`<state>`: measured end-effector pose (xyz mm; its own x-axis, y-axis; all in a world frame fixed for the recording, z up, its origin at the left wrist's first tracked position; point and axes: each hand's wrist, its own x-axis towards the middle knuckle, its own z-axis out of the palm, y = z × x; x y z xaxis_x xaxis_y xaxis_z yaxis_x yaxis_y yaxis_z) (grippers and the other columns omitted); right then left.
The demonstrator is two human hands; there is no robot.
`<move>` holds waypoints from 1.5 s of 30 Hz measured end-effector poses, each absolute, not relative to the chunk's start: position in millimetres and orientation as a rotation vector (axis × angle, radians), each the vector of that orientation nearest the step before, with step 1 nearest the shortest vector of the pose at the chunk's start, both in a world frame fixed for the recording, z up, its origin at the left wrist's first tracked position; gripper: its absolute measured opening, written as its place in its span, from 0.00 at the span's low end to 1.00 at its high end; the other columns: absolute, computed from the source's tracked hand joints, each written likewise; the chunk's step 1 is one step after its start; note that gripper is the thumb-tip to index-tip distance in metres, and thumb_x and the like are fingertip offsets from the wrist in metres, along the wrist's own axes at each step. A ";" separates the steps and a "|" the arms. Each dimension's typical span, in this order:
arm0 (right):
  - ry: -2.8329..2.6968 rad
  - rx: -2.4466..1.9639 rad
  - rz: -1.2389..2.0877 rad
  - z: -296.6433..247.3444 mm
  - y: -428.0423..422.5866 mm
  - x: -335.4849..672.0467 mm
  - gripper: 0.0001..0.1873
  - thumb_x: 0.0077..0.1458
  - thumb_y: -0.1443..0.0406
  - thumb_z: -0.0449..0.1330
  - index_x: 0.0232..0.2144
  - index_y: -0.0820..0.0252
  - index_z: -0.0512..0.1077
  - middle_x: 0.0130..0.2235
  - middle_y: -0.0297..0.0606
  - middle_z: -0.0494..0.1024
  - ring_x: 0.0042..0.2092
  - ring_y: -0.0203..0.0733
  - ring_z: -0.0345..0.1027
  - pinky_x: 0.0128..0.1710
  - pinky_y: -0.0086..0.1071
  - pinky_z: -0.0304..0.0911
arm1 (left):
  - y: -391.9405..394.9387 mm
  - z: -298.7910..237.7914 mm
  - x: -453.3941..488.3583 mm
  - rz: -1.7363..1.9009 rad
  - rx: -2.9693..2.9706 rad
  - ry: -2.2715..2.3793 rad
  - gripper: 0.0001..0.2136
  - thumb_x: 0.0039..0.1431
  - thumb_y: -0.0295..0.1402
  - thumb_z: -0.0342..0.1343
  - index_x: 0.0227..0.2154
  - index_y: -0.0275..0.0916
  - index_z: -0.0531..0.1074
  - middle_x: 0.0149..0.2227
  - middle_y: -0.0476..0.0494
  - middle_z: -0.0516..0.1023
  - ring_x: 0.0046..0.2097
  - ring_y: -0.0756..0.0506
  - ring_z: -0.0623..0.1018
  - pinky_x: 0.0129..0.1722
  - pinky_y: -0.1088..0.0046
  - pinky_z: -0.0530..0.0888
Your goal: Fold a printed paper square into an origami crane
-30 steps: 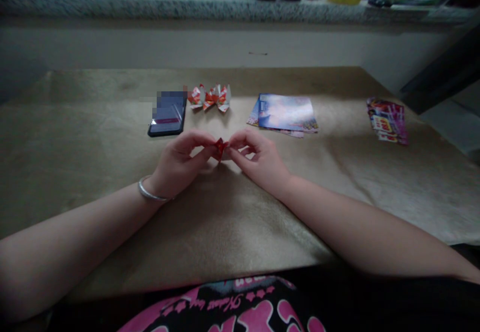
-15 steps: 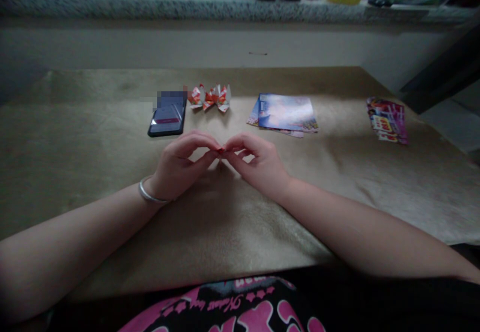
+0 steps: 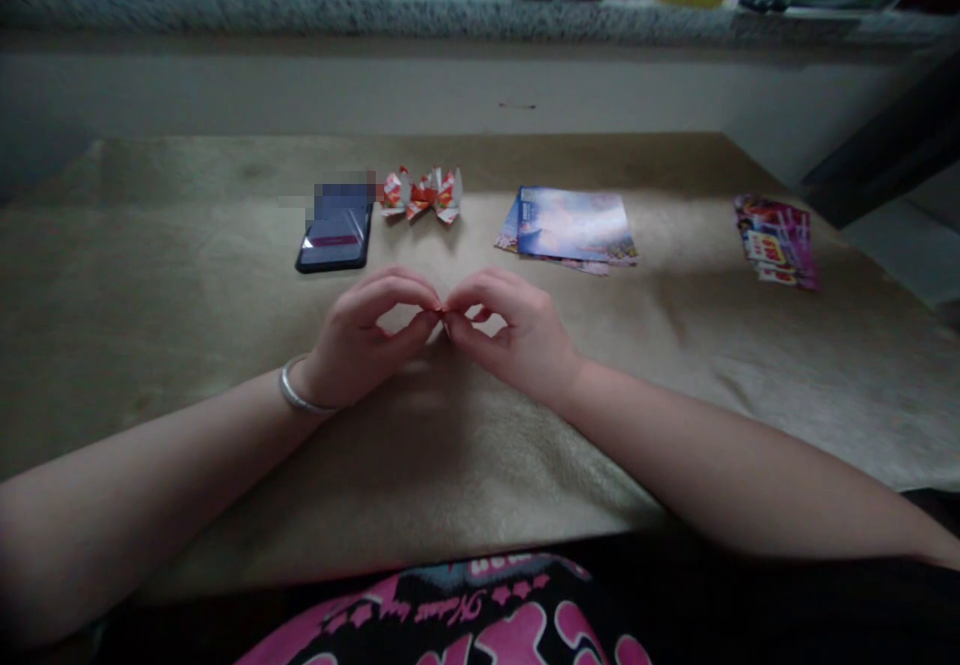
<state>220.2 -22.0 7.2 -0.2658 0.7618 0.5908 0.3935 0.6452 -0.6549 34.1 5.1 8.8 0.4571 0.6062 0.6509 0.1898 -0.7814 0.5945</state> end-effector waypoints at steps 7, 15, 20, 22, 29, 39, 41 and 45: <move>-1.841 -0.937 0.545 3.8 -22.3 218.5 0.03 0.55 0.68 0.58 0.32 0.54 0.69 0.32 0.32 0.74 0.34 0.35 0.69 0.32 0.30 0.69 | 5.9 6.4 36.8 1.262 2.221 0.678 0.02 0.57 0.25 0.54 0.31 0.37 0.70 0.31 0.49 0.72 0.33 0.52 0.73 0.33 0.77 0.72; -1.705 -1.033 0.711 -0.3 -15.3 214.6 0.03 0.51 0.67 0.60 0.30 0.56 0.68 0.30 0.32 0.73 0.31 0.33 0.69 0.27 0.28 0.67 | 10.3 -4.0 38.1 1.104 1.912 0.725 0.04 0.56 0.26 0.54 0.35 0.37 0.70 0.34 0.48 0.73 0.35 0.52 0.76 0.36 0.77 0.77; -1.687 -1.089 0.805 -5.0 -9.6 216.6 0.03 0.50 0.66 0.60 0.30 0.57 0.69 0.31 0.33 0.73 0.32 0.34 0.68 0.26 0.27 0.65 | 14.0 -6.7 39.6 1.044 1.731 0.732 0.05 0.57 0.29 0.56 0.36 0.35 0.71 0.33 0.48 0.76 0.33 0.52 0.77 0.35 0.76 0.78; -1.689 -1.097 0.791 -6.9 -8.1 217.6 0.03 0.51 0.65 0.61 0.30 0.58 0.69 0.33 0.34 0.73 0.34 0.35 0.68 0.27 0.27 0.65 | 15.1 -7.5 39.2 1.015 1.660 0.723 0.07 0.56 0.31 0.58 0.37 0.35 0.72 0.33 0.47 0.77 0.33 0.51 0.78 0.36 0.75 0.78; -1.617 -1.125 1.008 -12.6 -6.2 217.4 0.08 0.51 0.60 0.62 0.31 0.58 0.69 0.29 0.33 0.72 0.29 0.34 0.66 0.26 0.29 0.63 | 16.0 -5.9 37.5 0.949 1.581 0.759 0.10 0.55 0.30 0.59 0.40 0.33 0.73 0.36 0.45 0.79 0.34 0.51 0.79 0.34 0.77 0.78; -1.638 -1.250 1.025 -12.7 -0.3 219.1 0.14 0.49 0.56 0.63 0.30 0.59 0.67 0.23 0.29 0.69 0.23 0.31 0.60 0.22 0.27 0.54 | 16.7 -5.6 37.6 0.948 1.568 0.797 0.08 0.57 0.32 0.58 0.36 0.35 0.66 0.30 0.49 0.78 0.32 0.51 0.79 0.30 0.79 0.75; -1.628 -1.266 1.018 -12.9 0.6 219.7 0.14 0.48 0.57 0.64 0.30 0.59 0.67 0.24 0.30 0.70 0.24 0.32 0.62 0.22 0.28 0.56 | 16.0 -4.3 37.3 0.923 1.586 0.769 0.11 0.56 0.34 0.60 0.38 0.35 0.66 0.33 0.47 0.78 0.33 0.51 0.79 0.32 0.78 0.76; -1.624 -1.303 1.014 -12.2 1.4 220.0 0.12 0.47 0.60 0.64 0.31 0.59 0.67 0.24 0.30 0.71 0.25 0.34 0.65 0.23 0.28 0.58 | 14.0 -3.7 39.1 0.891 1.610 0.769 0.15 0.54 0.30 0.61 0.42 0.35 0.65 0.36 0.45 0.77 0.34 0.50 0.79 0.33 0.76 0.76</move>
<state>220.0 1.4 -12.2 -0.1467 0.9839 0.1022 0.3401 0.1472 -0.9288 39.1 14.0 -3.7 0.5087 0.8464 0.1576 0.0315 -0.2012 0.9790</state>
